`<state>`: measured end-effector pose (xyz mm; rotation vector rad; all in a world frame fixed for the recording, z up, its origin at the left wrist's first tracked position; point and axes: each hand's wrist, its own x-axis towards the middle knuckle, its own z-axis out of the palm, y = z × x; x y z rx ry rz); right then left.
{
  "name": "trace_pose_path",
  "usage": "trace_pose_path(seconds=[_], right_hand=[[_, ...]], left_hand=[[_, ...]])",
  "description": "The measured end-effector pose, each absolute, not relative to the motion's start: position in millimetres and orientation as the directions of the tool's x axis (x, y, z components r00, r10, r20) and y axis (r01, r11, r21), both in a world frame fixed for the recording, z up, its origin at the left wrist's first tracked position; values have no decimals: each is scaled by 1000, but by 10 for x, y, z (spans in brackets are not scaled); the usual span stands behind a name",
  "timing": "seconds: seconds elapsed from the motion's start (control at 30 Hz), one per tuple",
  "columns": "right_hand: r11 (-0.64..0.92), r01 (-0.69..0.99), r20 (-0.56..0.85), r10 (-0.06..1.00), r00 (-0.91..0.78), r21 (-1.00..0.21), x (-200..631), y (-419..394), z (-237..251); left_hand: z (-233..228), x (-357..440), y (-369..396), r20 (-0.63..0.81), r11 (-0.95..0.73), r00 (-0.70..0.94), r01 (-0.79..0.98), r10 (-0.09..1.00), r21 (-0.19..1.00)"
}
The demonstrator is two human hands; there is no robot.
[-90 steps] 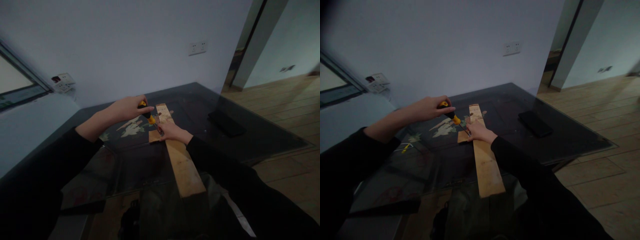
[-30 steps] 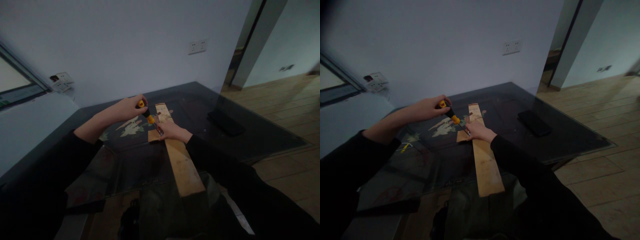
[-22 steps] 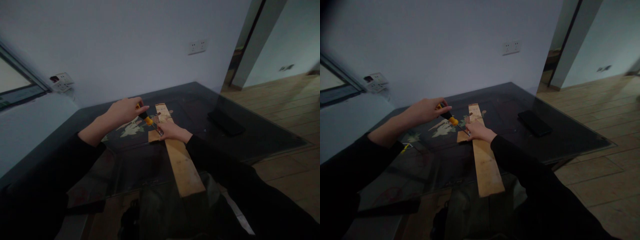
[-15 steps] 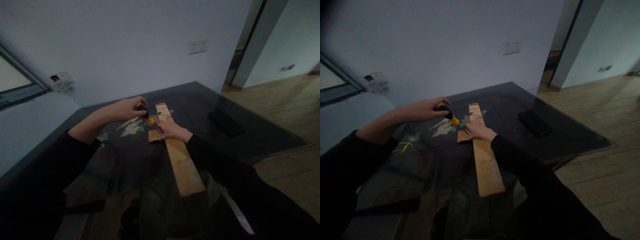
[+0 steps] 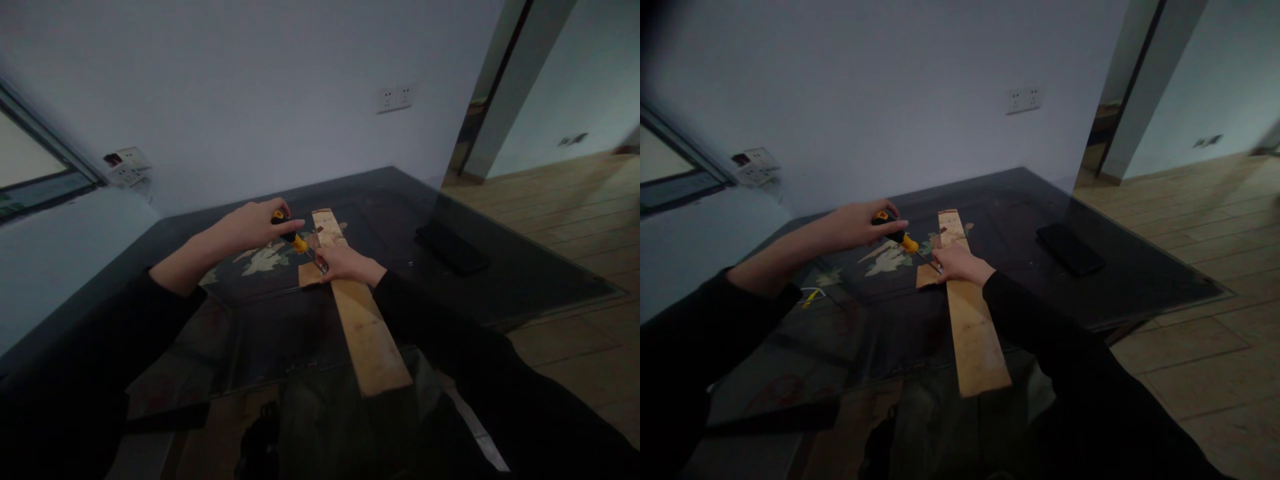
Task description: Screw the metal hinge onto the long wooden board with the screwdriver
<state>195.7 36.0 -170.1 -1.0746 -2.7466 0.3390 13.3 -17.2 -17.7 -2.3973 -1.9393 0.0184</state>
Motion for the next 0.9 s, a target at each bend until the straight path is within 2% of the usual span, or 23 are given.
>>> trace_pose_path(seconds=[0.1,0.27,0.37,0.5,0.73,0.8,0.9], right_hand=[[727,635,102,675,-731,-261,1955,383,-1736],[722,651,93,683,-724,-234,1956,373,-1722],[720,651,87,684,-724,-240,1965,352,-1697],[721,644,76,679,-730,-258,1977,334,-1683],[715,657,61,686,-725,-240,1965,317,-1661],[717,654,64,684,-727,-242,1961,317,-1663],[711,655,68,689,-722,-256,1959,321,-1675]], left_hand=[[-216,132,-166,87,-159,166,984,982,-83],[-149,92,-146,-31,-314,313,949,949,-29],[-142,96,-154,-48,-267,265,963,963,-47],[-204,97,-149,46,-178,184,979,982,-104],[-132,47,-135,-51,-428,426,904,903,-17],[-125,75,-156,-43,-397,395,917,918,-41],[-149,132,-183,5,-247,251,959,968,-139]])
